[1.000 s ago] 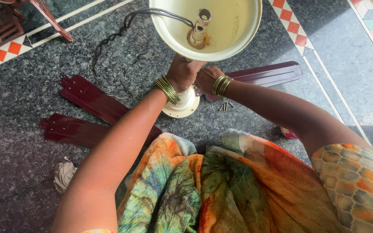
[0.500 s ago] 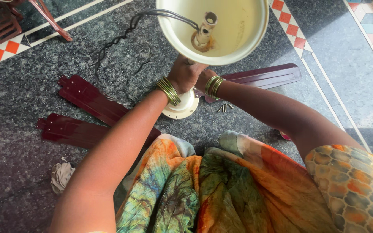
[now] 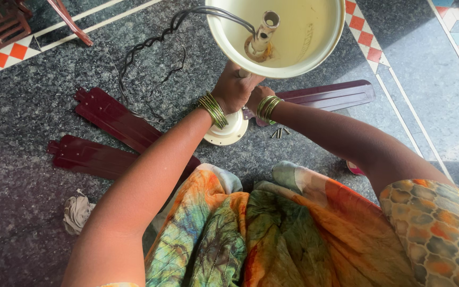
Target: The person wipes a maroon fan blade with a cloth, then attaches it to the fan motor housing using a screwdriver and screws. The person repeats this process for a second fan blade.
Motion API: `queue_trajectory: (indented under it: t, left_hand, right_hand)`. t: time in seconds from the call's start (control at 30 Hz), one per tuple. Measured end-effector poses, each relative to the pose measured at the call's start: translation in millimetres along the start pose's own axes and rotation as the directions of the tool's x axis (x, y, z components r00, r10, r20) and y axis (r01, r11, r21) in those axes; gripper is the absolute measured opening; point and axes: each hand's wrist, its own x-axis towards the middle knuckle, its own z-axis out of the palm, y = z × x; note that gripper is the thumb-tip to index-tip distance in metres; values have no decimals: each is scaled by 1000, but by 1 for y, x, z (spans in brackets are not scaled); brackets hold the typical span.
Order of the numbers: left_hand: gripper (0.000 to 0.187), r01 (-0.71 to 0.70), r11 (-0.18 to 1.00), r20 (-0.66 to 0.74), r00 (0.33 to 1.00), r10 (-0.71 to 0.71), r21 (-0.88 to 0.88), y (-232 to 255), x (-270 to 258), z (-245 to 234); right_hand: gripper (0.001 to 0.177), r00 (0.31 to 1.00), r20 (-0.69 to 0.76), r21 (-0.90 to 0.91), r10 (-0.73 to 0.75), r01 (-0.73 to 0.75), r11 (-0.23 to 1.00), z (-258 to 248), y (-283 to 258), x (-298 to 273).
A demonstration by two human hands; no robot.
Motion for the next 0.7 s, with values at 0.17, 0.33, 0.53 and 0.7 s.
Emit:
queue_trajectory:
  t: [0.17, 0.33, 0.53, 0.7]
  left_hand:
    - [28, -17, 999, -9, 1000, 17, -29, 0, -2, -1]
    - [27, 40, 999, -6, 999, -40, -7, -2, -2, -1]
    - [29, -13, 999, 1, 1000, 13, -40, -3, -4, -2]
    - [30, 21, 998, -42, 999, -23, -63, -3, -4, -4]
  right_hand:
    - [15, 970, -205, -84, -129, 114, 990, 8, 6, -4]
    - [11, 957, -252, -89, -142, 123, 988, -5, 6, -11]
    - [19, 988, -156, 67, -21, 32, 997, -33, -9, -26]
    - [23, 987, 88, 99, 134, -142, 985, -21, -6, 1]
